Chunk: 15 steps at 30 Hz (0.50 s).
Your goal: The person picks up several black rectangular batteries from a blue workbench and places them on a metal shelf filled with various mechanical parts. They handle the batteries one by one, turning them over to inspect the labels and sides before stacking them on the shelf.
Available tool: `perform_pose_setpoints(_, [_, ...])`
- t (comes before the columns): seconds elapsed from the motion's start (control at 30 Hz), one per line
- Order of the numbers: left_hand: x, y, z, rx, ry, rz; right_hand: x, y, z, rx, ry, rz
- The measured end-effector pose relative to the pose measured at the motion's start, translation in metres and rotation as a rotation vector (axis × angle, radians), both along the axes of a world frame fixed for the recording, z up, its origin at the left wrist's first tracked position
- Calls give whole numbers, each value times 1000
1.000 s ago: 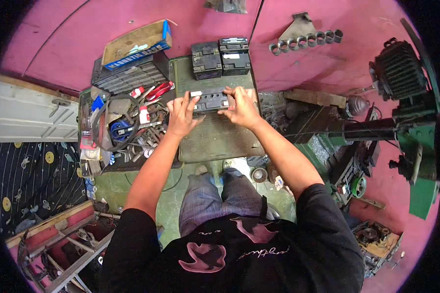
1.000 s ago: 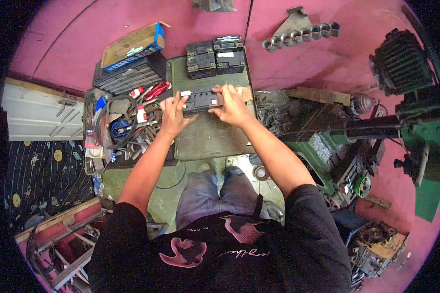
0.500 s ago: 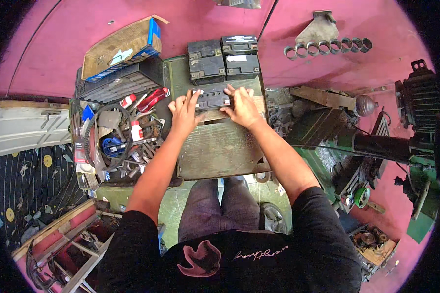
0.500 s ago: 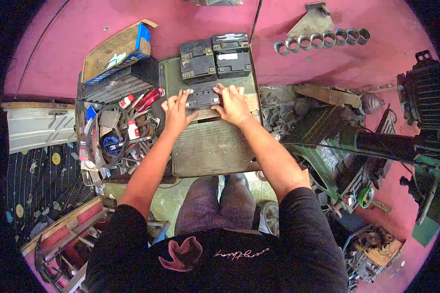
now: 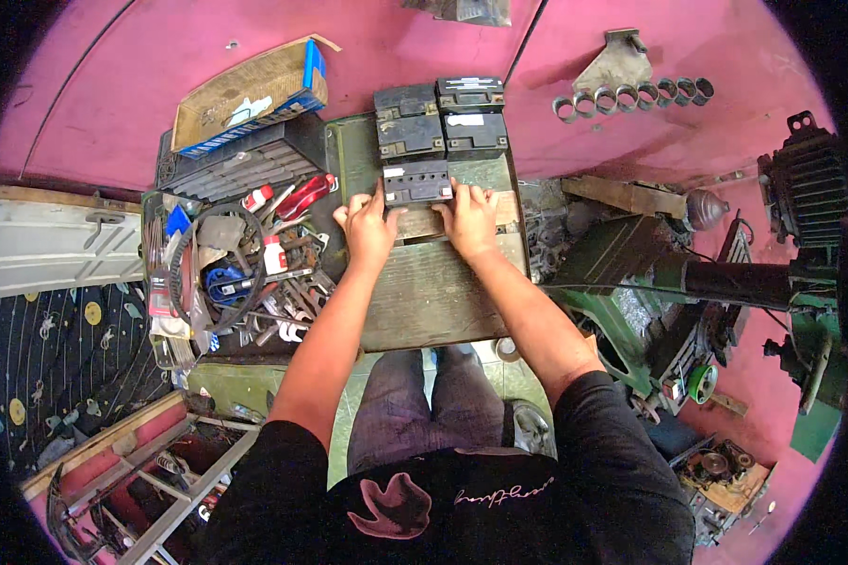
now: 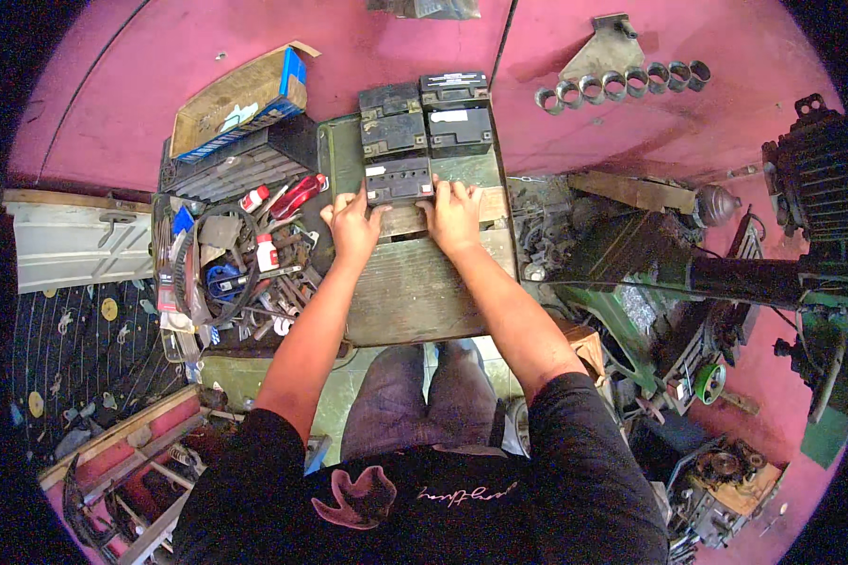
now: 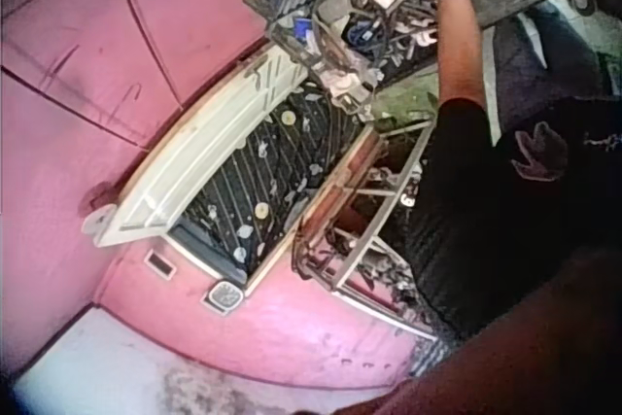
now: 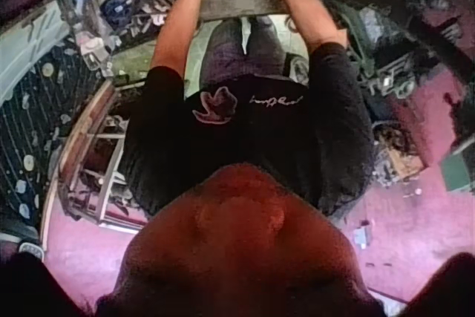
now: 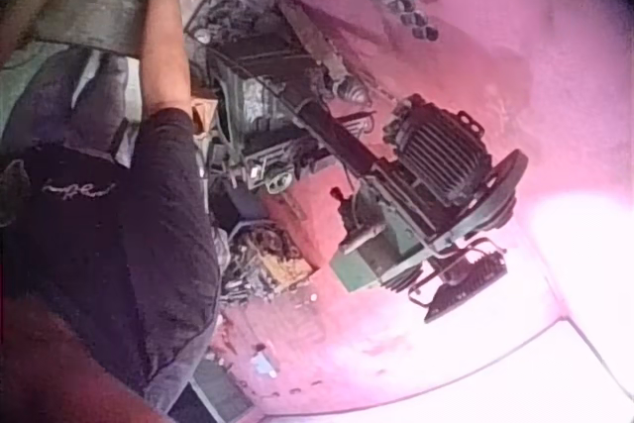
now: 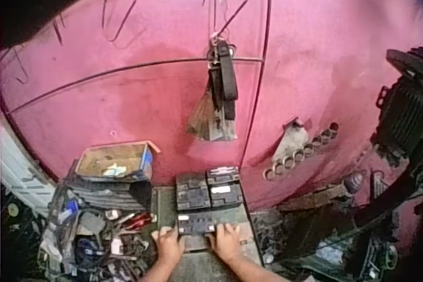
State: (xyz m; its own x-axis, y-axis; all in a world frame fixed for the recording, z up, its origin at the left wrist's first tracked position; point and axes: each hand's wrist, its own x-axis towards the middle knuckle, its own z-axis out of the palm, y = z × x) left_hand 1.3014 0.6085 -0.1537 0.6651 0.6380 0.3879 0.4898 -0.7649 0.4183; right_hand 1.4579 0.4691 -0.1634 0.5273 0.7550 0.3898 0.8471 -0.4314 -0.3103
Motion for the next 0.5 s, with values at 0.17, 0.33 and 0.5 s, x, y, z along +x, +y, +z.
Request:
perform_pose_setpoints(0.17, [13,10,-2,15,9,26,9,14,10,-26,33,-28])
perform_pose_setpoints(0.33, [13,11,-4,12,27,23,13,15,6,-72,77,-21])
perform_pose_setpoints(0.5, [13,10,-2,-70,52,51,14,17,13,-13,228,-28])
